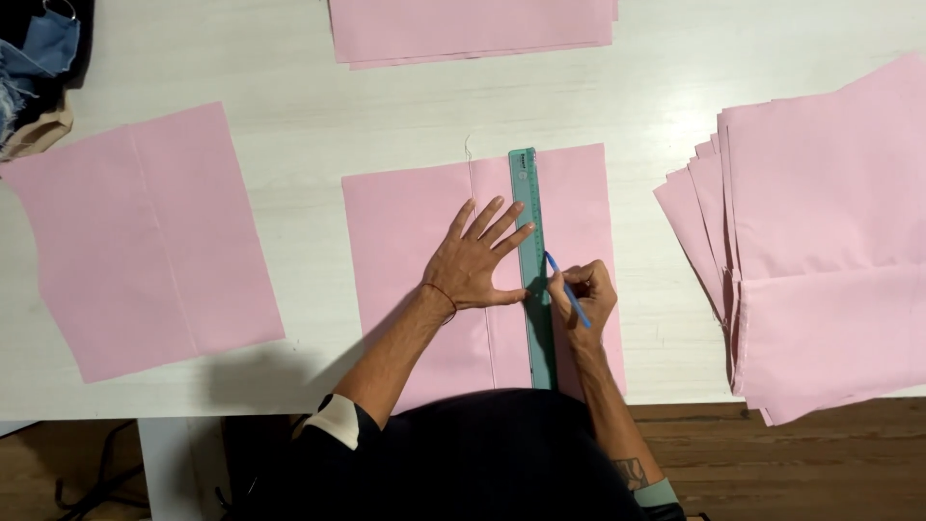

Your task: Marking lines on pink leather pieces with a ruler and pen.

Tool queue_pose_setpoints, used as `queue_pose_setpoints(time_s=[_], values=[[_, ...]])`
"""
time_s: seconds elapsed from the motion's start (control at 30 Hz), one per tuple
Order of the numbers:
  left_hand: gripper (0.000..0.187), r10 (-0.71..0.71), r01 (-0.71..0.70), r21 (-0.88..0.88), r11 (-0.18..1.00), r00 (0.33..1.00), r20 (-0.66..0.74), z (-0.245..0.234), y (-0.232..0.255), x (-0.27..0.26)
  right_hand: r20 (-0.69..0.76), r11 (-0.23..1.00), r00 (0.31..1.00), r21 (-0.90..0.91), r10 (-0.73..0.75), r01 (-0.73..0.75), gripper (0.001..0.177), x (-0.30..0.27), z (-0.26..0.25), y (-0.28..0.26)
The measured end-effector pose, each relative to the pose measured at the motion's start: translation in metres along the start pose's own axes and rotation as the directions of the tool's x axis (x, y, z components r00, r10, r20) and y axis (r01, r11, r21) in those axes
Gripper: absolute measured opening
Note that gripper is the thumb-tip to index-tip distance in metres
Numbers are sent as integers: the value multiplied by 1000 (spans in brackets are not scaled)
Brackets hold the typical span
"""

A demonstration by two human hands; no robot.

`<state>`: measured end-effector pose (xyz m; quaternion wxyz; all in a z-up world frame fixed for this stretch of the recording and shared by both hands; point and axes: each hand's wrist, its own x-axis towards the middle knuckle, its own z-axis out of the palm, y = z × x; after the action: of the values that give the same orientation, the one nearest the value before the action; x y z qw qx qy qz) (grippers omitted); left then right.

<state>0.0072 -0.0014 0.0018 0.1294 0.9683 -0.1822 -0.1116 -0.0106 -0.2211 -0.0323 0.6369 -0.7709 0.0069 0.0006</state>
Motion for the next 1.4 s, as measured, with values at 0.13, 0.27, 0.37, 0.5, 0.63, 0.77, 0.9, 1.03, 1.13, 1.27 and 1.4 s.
queue_pose_setpoints(time_s=[0.13,0.27,0.37,0.5,0.63,0.77,0.9,1.03,1.13,1.27,1.4], values=[[103,-5,5,0,1000,1000,1,1,1,-1,11,1000,1000,-19,-19,20,27,-2,0,6],[103,-1,0,-14,1000,1000,-27,0,-2,2,-7,999,1000,-41,-6,5,28,3,1,5],[103,-1,1,-19,1000,1000,-23,1,0,-1,3,999,1000,-45,-16,16,28,1,1,2],[103,3,-4,-9,1000,1000,-24,2,-1,1,-4,999,999,-33,-37,37,28,1,0,11],[104,-2,2,-8,1000,1000,-17,3,0,1,-2,997,999,-71,-39,39,29,1,1,9],[104,1,-1,14,1000,1000,-24,7,-1,-1,-7,995,998,-70,-67,66,28,3,1,8],[103,8,-6,42,999,999,-33,1,0,0,0,1000,1000,-25,-12,12,29,1,1,5],[104,15,-15,11,1000,999,-46,0,-4,-2,-14,993,998,101,67,-65,22,5,-3,11],[104,6,-6,8,1000,1000,-4,-11,-10,-10,-137,996,991,86,-11,23,23,3,-8,31],[102,-83,83,6,997,996,-11,-17,-33,-43,-169,996,985,92,26,-11,24,7,-10,45],[102,-124,123,-21,992,990,-64,-13,-71,-92,-179,998,983,51,-27,37,23,10,-9,53]])
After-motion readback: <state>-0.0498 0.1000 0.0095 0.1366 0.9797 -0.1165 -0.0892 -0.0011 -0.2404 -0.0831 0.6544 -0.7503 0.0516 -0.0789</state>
